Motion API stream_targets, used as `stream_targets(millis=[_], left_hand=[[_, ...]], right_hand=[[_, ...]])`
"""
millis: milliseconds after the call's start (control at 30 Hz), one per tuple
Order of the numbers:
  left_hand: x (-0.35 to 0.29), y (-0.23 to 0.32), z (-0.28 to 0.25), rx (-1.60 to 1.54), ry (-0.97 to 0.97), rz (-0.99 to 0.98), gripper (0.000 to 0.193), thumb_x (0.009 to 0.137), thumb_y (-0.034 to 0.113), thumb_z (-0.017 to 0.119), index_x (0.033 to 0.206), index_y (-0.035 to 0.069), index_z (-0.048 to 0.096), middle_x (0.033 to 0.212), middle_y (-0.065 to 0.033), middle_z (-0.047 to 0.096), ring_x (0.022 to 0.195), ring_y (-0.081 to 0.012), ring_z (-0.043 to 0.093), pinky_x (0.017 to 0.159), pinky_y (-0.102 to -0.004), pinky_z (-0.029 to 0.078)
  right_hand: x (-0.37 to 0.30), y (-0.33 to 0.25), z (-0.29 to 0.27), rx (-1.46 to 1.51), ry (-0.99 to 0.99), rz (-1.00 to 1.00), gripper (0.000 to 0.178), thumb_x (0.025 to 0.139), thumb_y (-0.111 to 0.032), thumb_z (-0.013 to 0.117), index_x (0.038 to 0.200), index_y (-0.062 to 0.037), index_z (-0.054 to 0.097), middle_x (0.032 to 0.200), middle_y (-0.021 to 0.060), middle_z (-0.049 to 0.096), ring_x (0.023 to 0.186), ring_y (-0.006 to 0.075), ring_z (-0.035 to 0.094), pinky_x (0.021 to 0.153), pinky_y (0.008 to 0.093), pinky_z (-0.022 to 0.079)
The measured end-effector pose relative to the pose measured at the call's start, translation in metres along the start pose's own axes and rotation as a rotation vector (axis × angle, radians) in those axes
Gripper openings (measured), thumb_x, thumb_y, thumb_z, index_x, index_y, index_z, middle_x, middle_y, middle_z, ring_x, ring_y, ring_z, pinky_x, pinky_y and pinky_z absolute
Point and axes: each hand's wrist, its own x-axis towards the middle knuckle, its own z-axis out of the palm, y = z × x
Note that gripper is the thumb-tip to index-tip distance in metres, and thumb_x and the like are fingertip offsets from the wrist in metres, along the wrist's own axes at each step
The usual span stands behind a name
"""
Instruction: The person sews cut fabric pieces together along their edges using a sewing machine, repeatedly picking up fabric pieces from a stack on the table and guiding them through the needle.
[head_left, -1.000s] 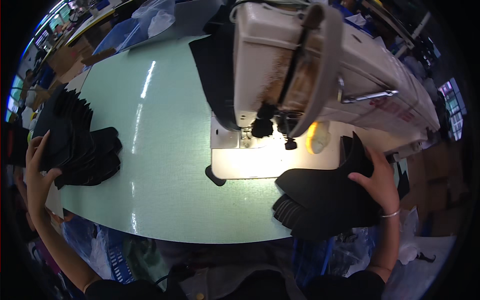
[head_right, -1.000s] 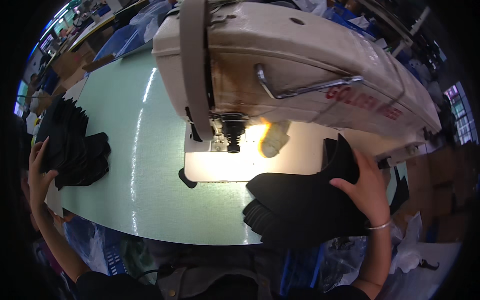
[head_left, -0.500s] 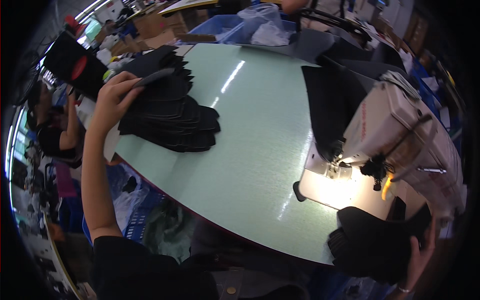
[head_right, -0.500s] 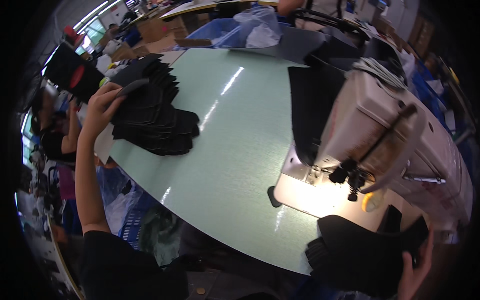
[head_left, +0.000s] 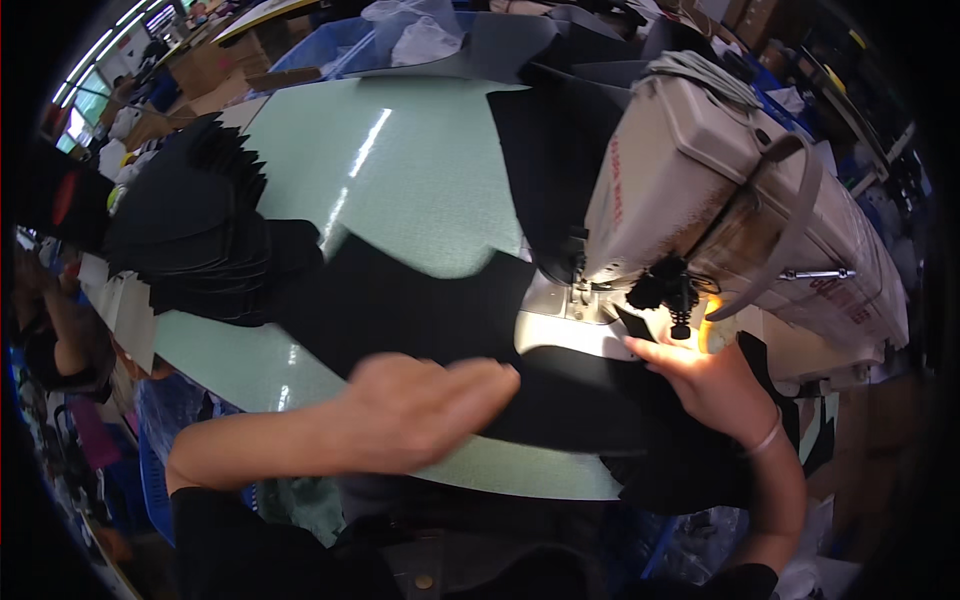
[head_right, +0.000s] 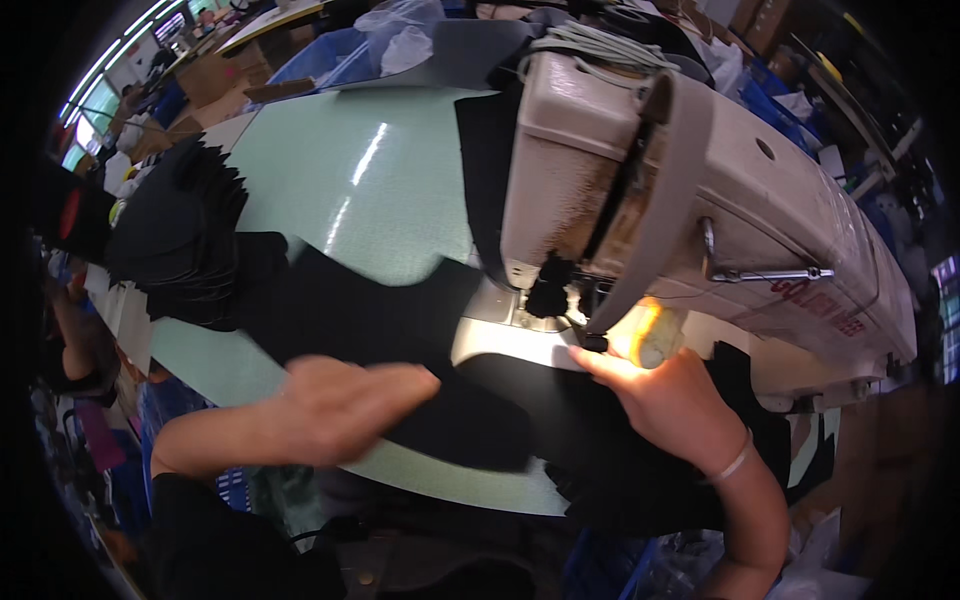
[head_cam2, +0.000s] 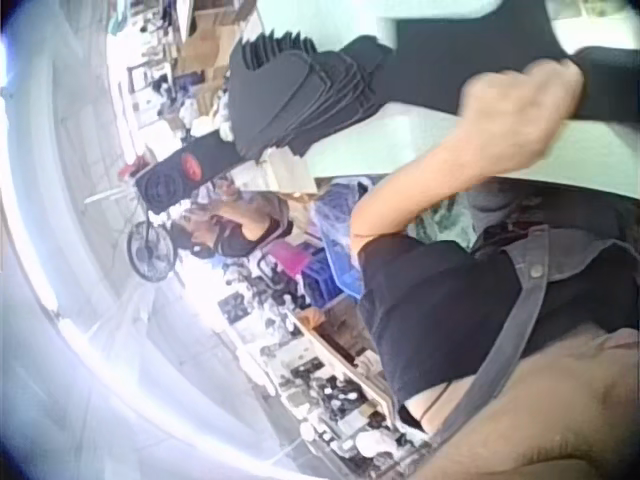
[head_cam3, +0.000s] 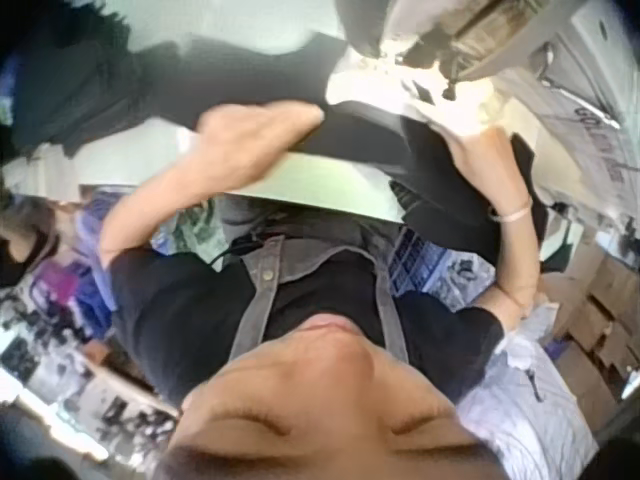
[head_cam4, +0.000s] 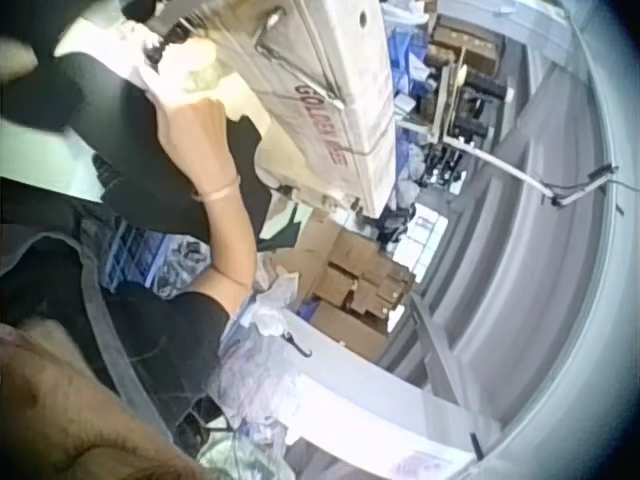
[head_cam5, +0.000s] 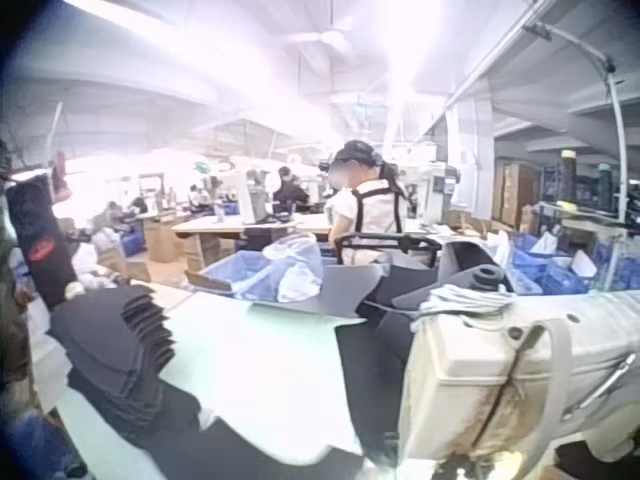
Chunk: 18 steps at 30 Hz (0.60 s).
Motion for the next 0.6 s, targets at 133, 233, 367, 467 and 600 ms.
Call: stream_targets(millis=[133,233,367,467,600], left_hand=[[0.019,0.024,0.051,-0.253,-0.095,0.001,0.038,0.074,0.008,0.057,0.11,-0.001,0.053,0.076,-0.0052,0.055,0.048,-0.013,0.055,0.04,-0.0267,0.04],[0.031,0.014,0.036,-0.227,-0.178,-0.053,0.04,0.073,0.009,0.058,0.112,-0.002,0.051,0.073,-0.0046,0.055,0.049,-0.0159,0.057,0.041,-0.0289,0.042],[0.03,-0.006,0.0,-0.337,-0.172,-0.276,0.036,0.078,0.01,0.064,0.112,0.005,0.054,0.07,-0.0021,0.061,0.051,-0.0184,0.06,0.041,-0.0316,0.044],[0.02,0.001,0.012,-0.339,-0.138,-0.217,0.036,0.076,0.009,0.065,0.11,0.005,0.055,0.073,-0.0045,0.062,0.05,-0.0184,0.059,0.041,-0.0312,0.044],[0.029,0.022,0.033,-0.419,-0.244,-0.127,0.028,0.084,0.028,0.062,0.099,0.004,0.056,0.072,-0.0054,0.056,0.051,-0.0199,0.057,0.043,-0.0293,0.044]], right_hand=[[0.011,0.022,0.004,0.187,0.001,0.06,0.03,0.081,-0.007,0.062,0.111,-0.0052,0.064,0.089,0.0107,0.06,0.079,0.0298,0.056,0.07,0.0369,0.048],[0.005,0.032,-0.004,0.605,-0.014,0.103,0.02,0.082,-0.01,0.065,0.098,0.0003,0.063,0.091,0.0088,0.061,0.08,0.0246,0.056,0.073,0.0326,0.046],[-0.018,0.047,-0.001,1.063,-0.228,0.325,0.02,0.082,-0.01,0.065,0.099,0.0002,0.063,0.093,0.0077,0.061,0.088,0.0147,0.055,0.081,0.0299,0.044],[-0.006,0.038,0.037,0.836,-0.018,0.23,0.023,0.083,-0.013,0.065,0.104,-0.0033,0.064,0.098,0.0092,0.062,0.091,0.0227,0.058,0.086,0.035,0.044],[0.017,0.015,0.034,0.237,0.052,-0.09,0.042,0.088,-0.011,0.061,0.129,-0.0149,0.056,0.106,0.0087,0.063,0.09,0.0254,0.06,0.085,0.039,0.044]])
